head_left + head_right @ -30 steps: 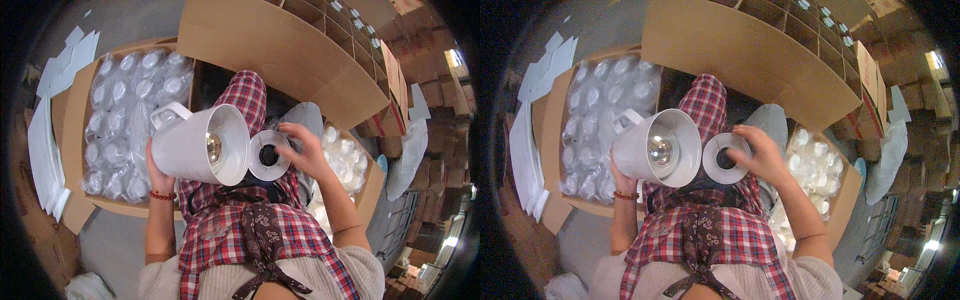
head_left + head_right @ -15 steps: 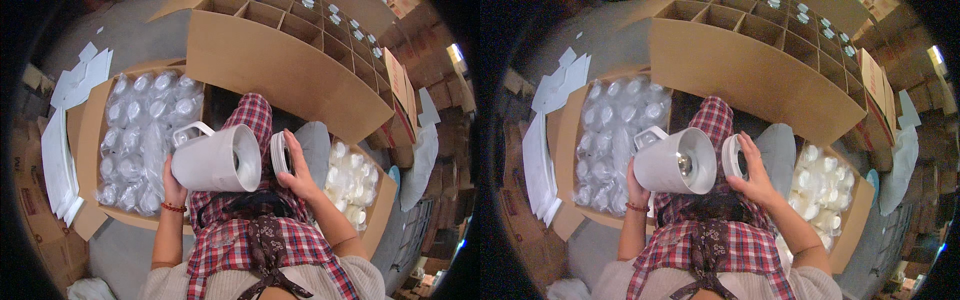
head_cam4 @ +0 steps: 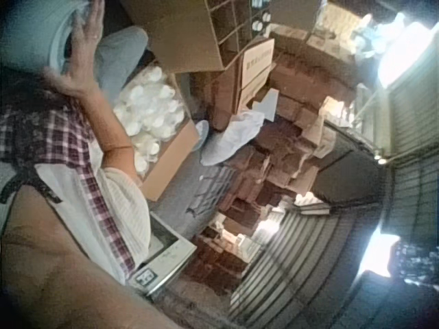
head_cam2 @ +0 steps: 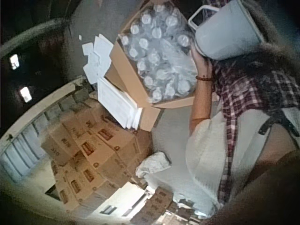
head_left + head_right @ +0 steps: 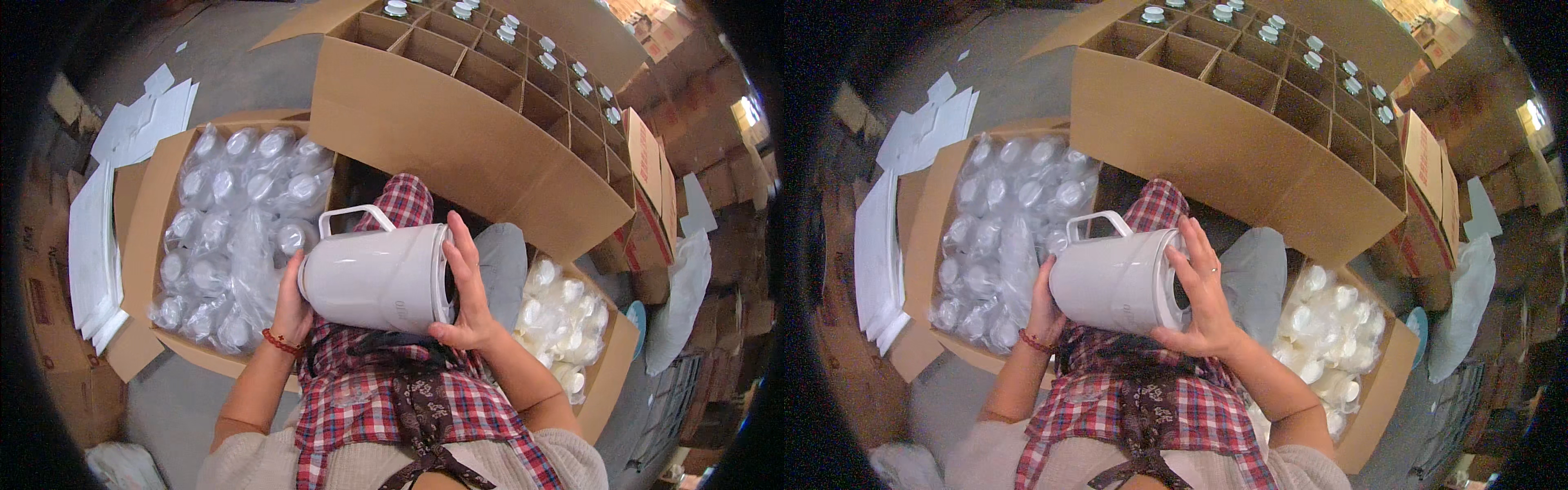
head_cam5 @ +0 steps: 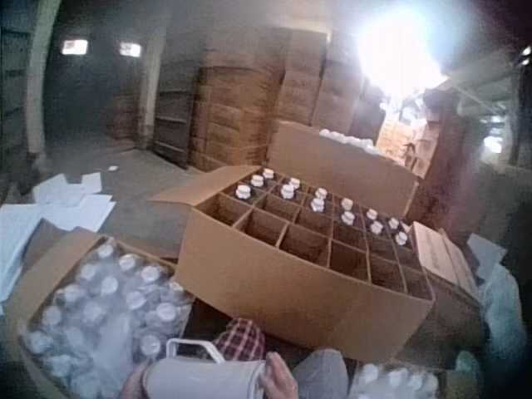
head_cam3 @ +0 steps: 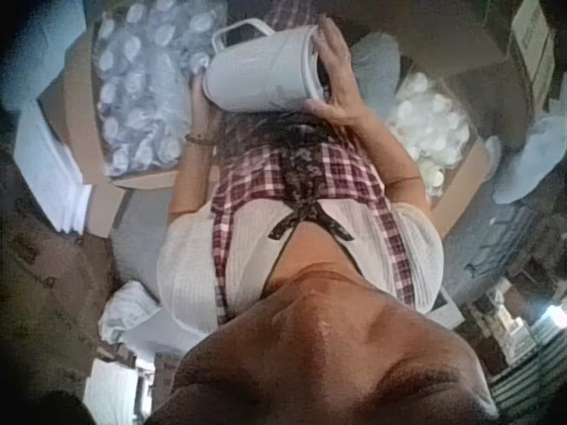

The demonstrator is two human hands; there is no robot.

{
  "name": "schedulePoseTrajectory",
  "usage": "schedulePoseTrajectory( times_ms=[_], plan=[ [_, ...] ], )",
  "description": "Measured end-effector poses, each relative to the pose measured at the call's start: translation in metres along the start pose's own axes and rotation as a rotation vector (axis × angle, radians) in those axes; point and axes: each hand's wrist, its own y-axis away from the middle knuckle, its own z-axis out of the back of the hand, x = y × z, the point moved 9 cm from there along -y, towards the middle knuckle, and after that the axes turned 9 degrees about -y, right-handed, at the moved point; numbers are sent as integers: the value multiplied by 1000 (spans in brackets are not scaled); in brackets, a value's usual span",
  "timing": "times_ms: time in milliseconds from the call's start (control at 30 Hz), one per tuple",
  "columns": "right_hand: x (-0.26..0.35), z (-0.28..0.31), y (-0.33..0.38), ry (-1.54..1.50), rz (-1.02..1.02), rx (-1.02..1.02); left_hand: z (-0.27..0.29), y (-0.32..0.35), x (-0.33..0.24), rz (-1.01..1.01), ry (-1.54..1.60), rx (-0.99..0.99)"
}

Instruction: The person takes various thermos flask components, including a plastic casing and a glass inner lining, and fits them together to assemble the full flasks.

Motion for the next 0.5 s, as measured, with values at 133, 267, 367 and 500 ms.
schedulePoseTrajectory(
  times_ms=[133, 267, 367, 500],
  plan=[
    [11, 5, 5, 27, 104, -32, -12, 1, 12, 91, -17, 82],
    [71, -8, -4, 172, 346, 255, -22, 6, 30, 260, -29, 279],
    [112, -23, -9, 177, 579, 567, -30, 14, 50, 445, -101, 516],
    [131, -30, -15, 148, 692, 736, -25, 11, 57, 524, -145, 583]
  ],
)
